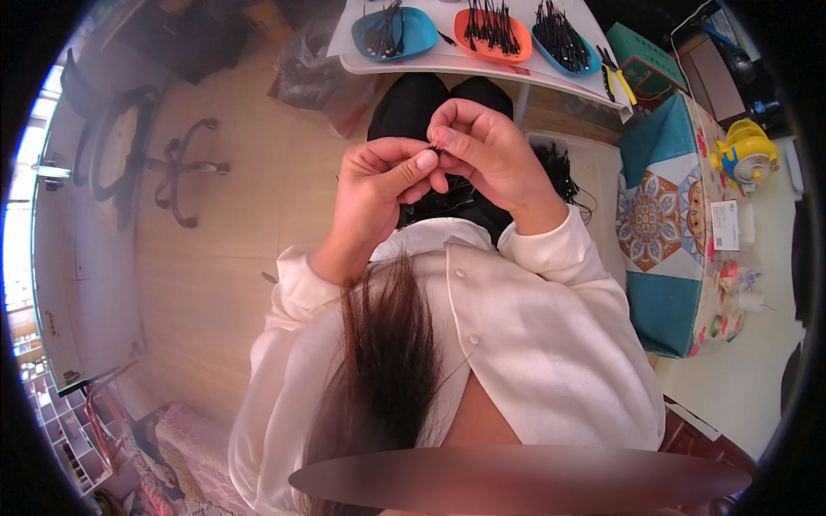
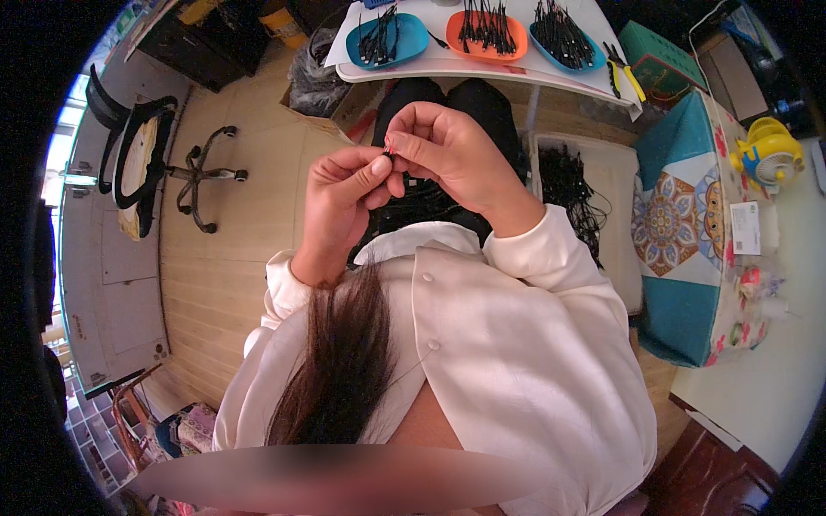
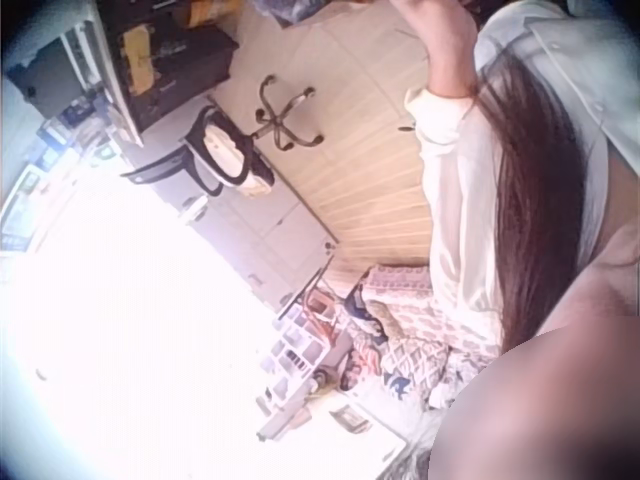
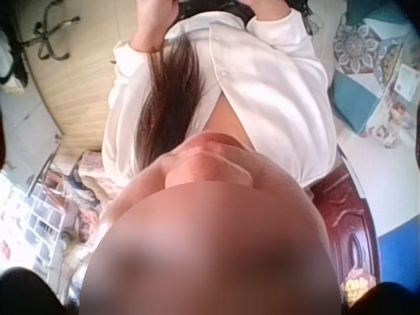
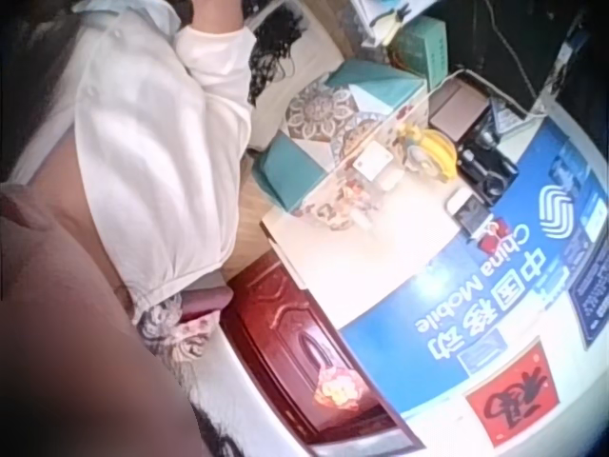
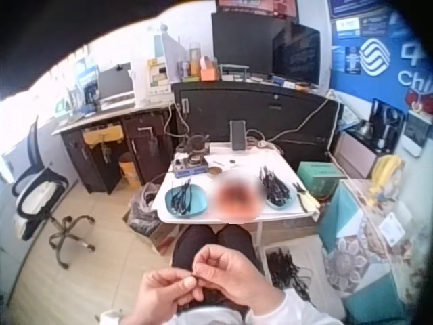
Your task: The person repeatedly picks up black cable-like objects from a tray, twists or adjusts small components on them by hand, and places them into a small device on the table. The process is repeated multiple times with similar items.
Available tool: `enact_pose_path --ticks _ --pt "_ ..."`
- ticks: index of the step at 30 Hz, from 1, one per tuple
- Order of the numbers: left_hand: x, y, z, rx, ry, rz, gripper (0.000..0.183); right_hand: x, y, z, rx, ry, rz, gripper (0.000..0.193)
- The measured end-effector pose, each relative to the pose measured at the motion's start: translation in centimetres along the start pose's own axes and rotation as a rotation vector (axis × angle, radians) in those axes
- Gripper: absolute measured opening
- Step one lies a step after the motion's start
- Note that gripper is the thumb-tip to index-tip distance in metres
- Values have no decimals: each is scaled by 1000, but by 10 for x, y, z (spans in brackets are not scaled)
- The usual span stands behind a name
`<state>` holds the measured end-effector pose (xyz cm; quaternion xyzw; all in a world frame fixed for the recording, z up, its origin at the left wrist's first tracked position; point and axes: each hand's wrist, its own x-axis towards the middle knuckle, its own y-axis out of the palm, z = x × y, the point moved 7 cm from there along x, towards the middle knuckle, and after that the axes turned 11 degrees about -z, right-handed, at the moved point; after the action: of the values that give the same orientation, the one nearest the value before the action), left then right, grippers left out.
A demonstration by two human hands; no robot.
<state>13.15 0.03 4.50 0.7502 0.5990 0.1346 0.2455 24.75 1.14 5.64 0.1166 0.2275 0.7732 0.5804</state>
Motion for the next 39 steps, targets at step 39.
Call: enact_pose_path --ticks 39 --pt "14 -7 9 230 -136 -76 12 13 -27 -5 -345 -220 -109 25"
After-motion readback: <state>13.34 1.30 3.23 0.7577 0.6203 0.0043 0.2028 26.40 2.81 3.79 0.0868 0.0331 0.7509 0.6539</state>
